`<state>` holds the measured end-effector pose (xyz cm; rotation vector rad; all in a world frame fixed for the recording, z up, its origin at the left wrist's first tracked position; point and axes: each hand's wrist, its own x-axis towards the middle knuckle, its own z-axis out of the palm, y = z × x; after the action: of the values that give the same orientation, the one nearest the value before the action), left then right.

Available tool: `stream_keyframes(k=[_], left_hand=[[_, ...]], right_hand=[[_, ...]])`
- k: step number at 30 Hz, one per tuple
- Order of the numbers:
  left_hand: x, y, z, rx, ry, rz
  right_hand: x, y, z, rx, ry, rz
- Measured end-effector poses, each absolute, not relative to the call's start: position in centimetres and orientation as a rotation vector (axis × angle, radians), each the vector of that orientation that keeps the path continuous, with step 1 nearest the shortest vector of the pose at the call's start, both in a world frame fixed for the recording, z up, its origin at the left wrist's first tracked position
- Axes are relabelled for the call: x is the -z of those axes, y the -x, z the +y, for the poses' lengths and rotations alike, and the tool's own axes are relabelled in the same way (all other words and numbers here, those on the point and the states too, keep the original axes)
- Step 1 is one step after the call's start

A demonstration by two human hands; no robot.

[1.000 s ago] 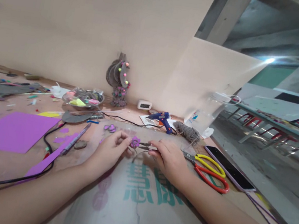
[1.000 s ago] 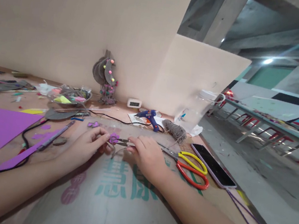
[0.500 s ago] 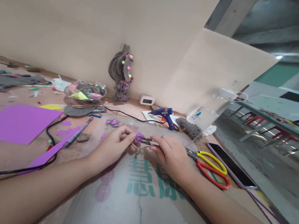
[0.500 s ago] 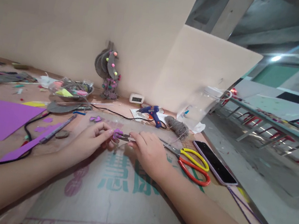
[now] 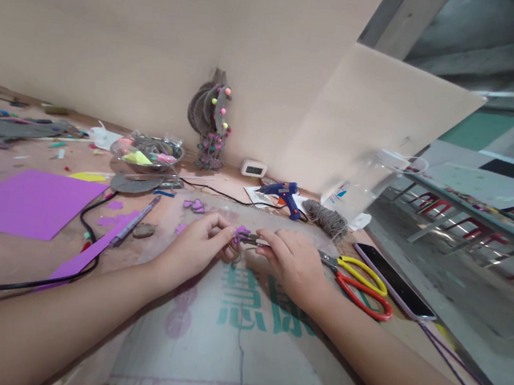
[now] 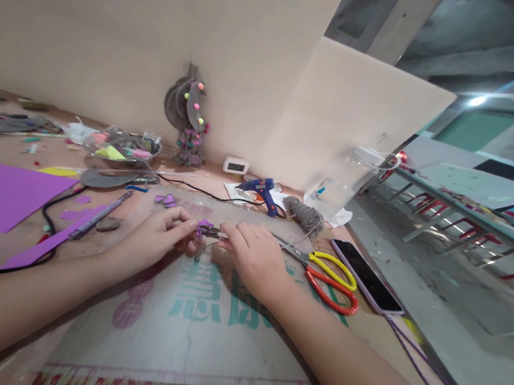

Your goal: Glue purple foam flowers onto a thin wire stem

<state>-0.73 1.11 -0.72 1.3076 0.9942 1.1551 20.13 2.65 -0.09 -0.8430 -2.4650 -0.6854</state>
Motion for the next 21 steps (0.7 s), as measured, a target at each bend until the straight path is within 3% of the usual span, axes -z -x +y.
stream_keyframes(k=[21], left_hand=[[1.17,0.7,1.2,-1.154,-1.263,0.939]], right_hand=[[-0.2,-20.32,2.47,0.781,0.827,-2.544]])
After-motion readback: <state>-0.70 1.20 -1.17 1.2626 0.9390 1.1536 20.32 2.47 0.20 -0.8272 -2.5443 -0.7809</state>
